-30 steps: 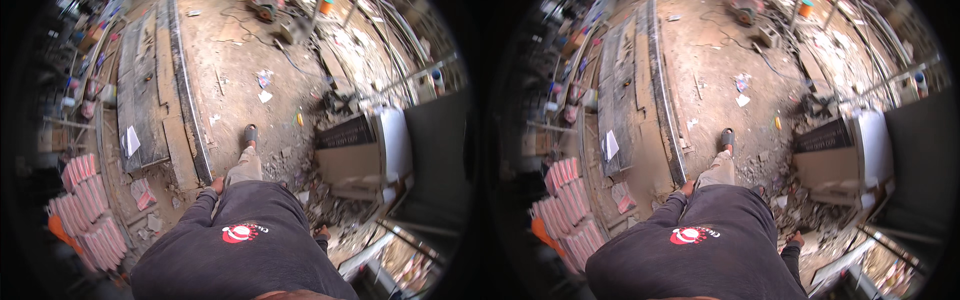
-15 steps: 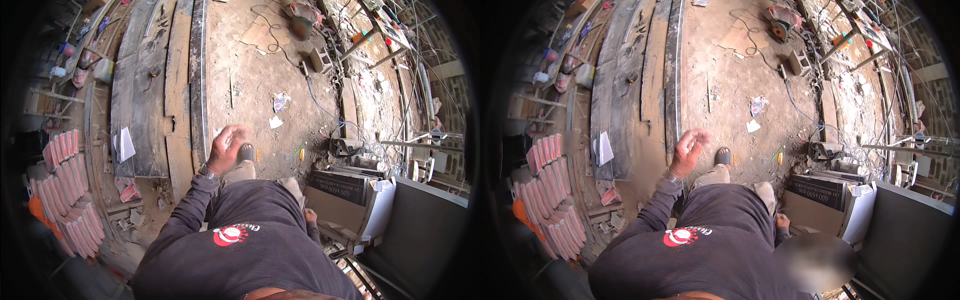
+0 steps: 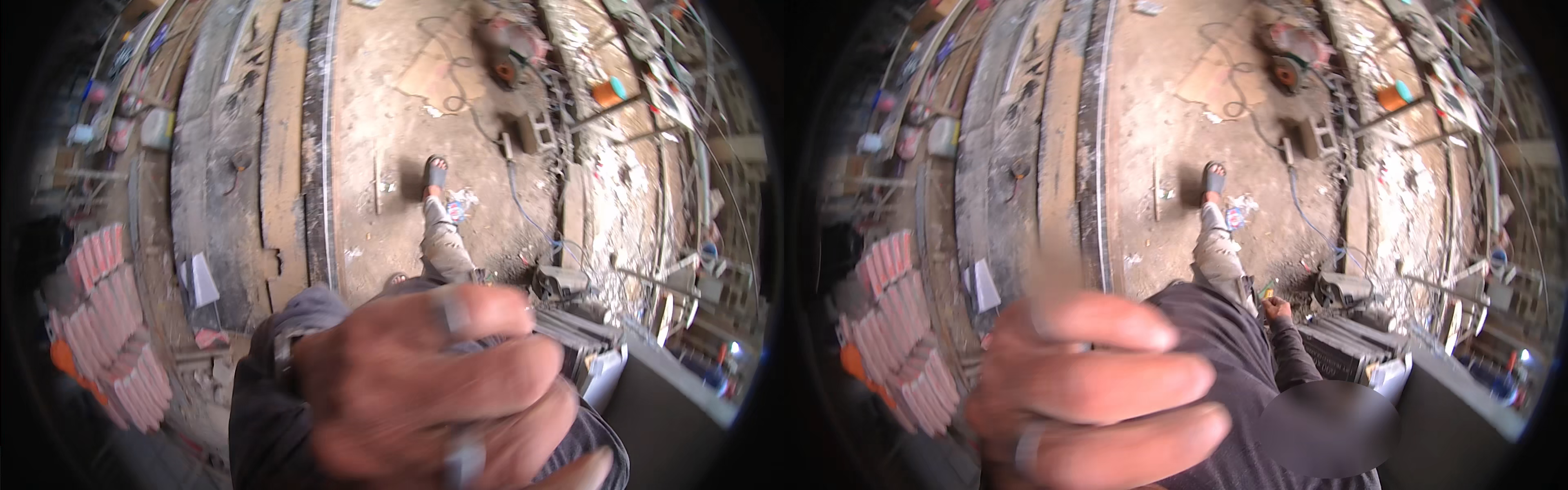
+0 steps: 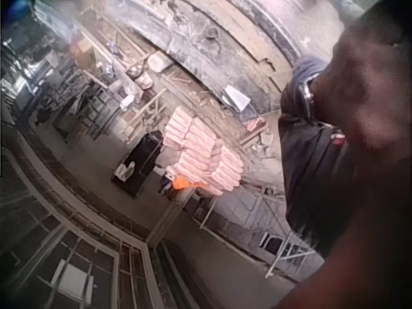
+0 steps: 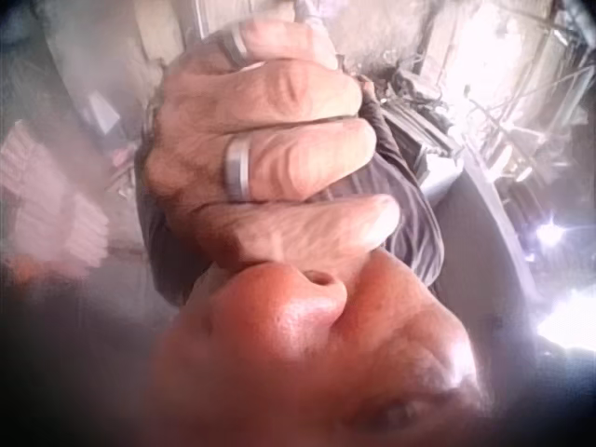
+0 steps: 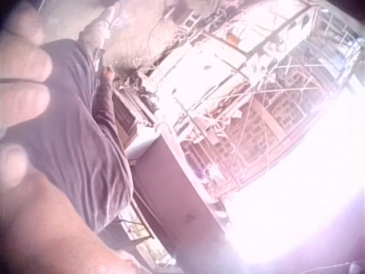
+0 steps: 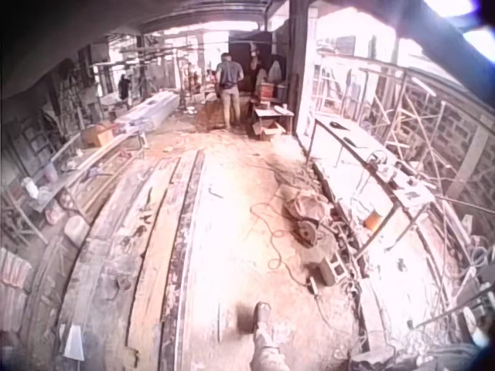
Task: The person hammers a long metal rod onto a wooden plank using a hammer. They repeatedly position the rod, strike it, and adjust its placement on the plank. The person also picks up and moves the plank and rod during the process.
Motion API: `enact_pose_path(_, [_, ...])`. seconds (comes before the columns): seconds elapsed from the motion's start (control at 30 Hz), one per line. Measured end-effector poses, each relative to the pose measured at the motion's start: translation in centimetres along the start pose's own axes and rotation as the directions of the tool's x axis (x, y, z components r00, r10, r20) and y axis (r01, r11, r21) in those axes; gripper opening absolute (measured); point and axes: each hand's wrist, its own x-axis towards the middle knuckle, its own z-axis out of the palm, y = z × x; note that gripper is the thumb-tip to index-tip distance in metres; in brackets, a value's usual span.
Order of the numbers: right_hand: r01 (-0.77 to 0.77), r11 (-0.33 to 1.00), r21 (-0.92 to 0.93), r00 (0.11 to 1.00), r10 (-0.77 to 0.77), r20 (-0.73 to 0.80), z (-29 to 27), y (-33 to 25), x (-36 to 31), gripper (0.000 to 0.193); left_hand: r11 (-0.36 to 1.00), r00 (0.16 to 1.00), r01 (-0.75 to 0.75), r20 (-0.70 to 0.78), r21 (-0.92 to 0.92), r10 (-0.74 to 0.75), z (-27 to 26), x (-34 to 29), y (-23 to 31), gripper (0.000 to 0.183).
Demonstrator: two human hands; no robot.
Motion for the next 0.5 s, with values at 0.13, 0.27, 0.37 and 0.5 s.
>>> enact_pose_path(0.13, [0.082, 0.997, -0.008, 0.99, -0.081, 0.112, 0.7, -3.1, 12.5, 0.031, 0.99, 0.919, 0.003, 0.389, 0.142, -0.058, 1.3, 0.8, -13.0, 0.014])
enact_pose_path(0.27, [0.339, 0.916, -0.214, 0.935, -0.304, 0.183, -5.8, -15.0, 19.5, 0.025, 0.684, 0.63, 0.493, 0.322, 0.537, -0.707, -1.0, -4.2, -28.8, 0.035])
enact_pose_path(0.37, [-0.008, 0.99, 0.14, 0.967, -0.028, 0.254, -11.3, -30.2, 23.0, 0.029, 0.088, 0.231, 0.577, -0.059, 0.812, -0.971, -6.8, -13.8, -35.2, 0.029])
enact_pose_path(0.5, [0.088, 0.983, 0.159, 0.984, -0.11, 0.137, -17.6, -48.5, 28.4, 0.025, -0.235, -0.026, 0.845, -0.401, 0.481, -0.916, -14.2, -28.4, -36.4, 0.034])
